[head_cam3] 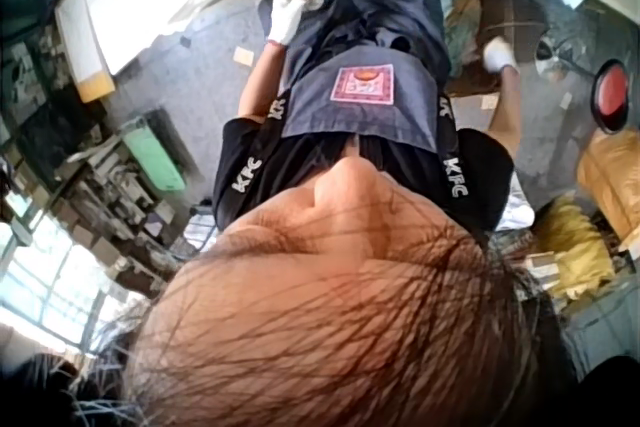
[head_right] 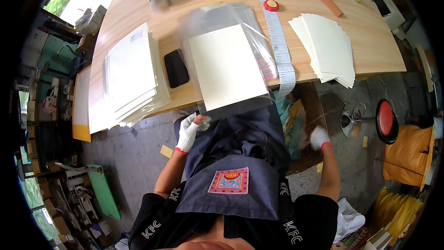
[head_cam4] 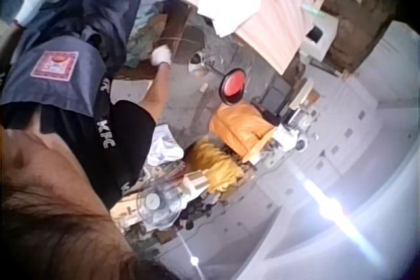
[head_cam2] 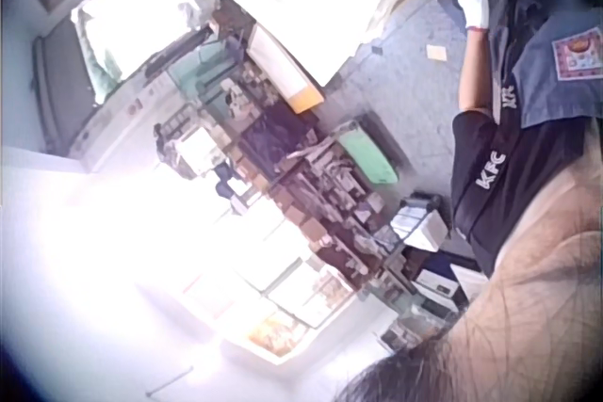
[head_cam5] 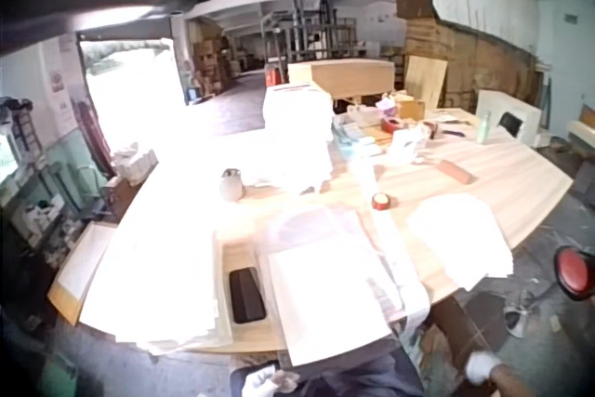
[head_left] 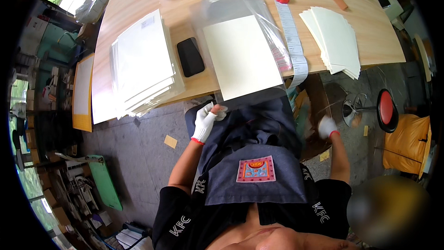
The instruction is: The person repeatedly picks up a sheet of white paper, places it onto a clear plastic sheet on the table, and smooths it down with gloved hands. The person then lifts the paper and plastic together and places them onto a growing stack on the left side of the table. This process is repeated continuously throughout the clip.
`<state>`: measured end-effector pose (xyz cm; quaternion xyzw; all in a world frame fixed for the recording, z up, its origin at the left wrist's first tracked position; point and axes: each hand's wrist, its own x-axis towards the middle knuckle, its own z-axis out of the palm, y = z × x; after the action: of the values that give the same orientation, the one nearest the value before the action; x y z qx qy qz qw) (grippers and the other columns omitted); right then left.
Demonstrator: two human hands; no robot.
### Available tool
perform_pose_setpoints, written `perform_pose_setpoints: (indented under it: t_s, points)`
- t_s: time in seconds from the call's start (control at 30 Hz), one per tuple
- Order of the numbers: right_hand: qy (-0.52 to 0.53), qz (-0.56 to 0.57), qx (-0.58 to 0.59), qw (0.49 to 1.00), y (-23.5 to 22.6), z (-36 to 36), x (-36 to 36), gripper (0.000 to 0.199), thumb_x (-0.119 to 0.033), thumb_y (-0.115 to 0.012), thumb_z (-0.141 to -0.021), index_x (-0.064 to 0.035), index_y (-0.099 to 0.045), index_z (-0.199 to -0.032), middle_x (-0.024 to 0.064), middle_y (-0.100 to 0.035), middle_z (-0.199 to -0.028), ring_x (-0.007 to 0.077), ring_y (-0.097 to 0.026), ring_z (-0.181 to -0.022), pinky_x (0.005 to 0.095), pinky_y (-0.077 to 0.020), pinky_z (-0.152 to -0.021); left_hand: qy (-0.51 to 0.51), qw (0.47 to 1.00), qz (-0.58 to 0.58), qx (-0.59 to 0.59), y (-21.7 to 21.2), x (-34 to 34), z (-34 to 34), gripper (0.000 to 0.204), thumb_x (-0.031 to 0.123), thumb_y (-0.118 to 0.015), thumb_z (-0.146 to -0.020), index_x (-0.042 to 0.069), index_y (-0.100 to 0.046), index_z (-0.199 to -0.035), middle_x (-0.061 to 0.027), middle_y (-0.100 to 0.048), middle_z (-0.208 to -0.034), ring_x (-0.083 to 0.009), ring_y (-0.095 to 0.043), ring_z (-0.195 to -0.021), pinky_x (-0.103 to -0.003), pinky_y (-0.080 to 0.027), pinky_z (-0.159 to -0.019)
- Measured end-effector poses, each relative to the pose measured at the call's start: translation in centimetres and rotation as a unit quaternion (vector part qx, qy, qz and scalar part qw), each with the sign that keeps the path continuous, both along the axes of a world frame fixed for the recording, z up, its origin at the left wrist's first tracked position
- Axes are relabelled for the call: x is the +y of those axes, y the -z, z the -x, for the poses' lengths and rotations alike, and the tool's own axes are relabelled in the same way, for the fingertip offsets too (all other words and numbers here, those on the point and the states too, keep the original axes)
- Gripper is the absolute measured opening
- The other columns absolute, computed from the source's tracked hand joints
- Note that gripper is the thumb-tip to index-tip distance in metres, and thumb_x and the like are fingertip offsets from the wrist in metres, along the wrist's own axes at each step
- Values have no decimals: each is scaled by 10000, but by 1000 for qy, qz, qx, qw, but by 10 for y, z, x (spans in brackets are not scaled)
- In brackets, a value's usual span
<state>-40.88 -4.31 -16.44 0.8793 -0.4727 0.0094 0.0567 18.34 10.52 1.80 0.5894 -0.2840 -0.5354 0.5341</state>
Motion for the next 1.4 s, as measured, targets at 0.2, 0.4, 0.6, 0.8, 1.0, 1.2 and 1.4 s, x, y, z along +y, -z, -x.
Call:
perform_pose_setpoints:
  t_s: [0.2,0.4,0.6,0.8,1.0,1.2,1.4]
  points:
    - [90,-168,-159,969,-158,-197,10,309,-301,-634,-782,-36,-529,-904,83,-638,-738,316,-629,-698,435,-480,-616,-112,754,192,-618,18,-1,-3,205,33,-687,-723,38,-600,-908,-139,-627,-926,-222,-583,-585,-300,-469,-528]
    - [-204,71,-256,942,-224,-310,-24,447,-185,-759,-552,-132,-621,-973,27,-542,-1102,244,-517,-1018,378,-421,-839,1,685,312,-659,1,-28,2,173,128,-731,-693,68,-603,-795,-78,-626,-897,-211,-549,-563,-315,-449,-489]
    - [-37,-99,-437,893,-181,-330,-33,261,-248,-730,-697,-59,-550,-689,86,-559,-712,261,-561,-643,360,-435,-577,-143,921,92,-350,20,-14,7,100,125,-648,-804,60,-586,-760,-28,-538,-649,-137,-482,-570,-253,-396,-551]
    - [171,-118,-445,871,-173,-350,-18,295,-296,-655,-792,-41,-529,-715,125,-550,-636,276,-523,-559,357,-417,-544,-311,940,100,94,36,-25,31,105,105,-615,-840,111,-511,-851,21,-515,-747,-91,-496,-664,-241,-438,-601]
    - [260,-61,-645,716,-120,-284,-41,184,-211,-560,-853,-43,-506,-908,76,-545,-744,146,-533,-653,306,-442,-604,-319,895,124,285,49,-25,33,190,99,-612,-842,127,-462,-956,-35,-570,-915,-162,-585,-789,-318,-515,-671]
    - [172,-189,-443,859,-75,-231,-62,405,-138,-616,-710,-63,-526,-1098,158,-596,-982,289,-571,-923,347,-434,-809,-262,836,145,460,87,-24,43,375,-115,-332,-727,27,-496,-1033,-79,-571,-969,-157,-565,-820,-269,-532,-694]
    - [148,-243,-500,818,-125,-229,-37,371,-63,-679,-710,-66,-569,-1064,61,-547,-694,175,-502,-641,291,-430,-640,4,921,-84,381,44,-54,109,311,95,-434,-887,42,-427,-1193,-133,-551,-1140,-186,-588,-724,-313,-530,-683]
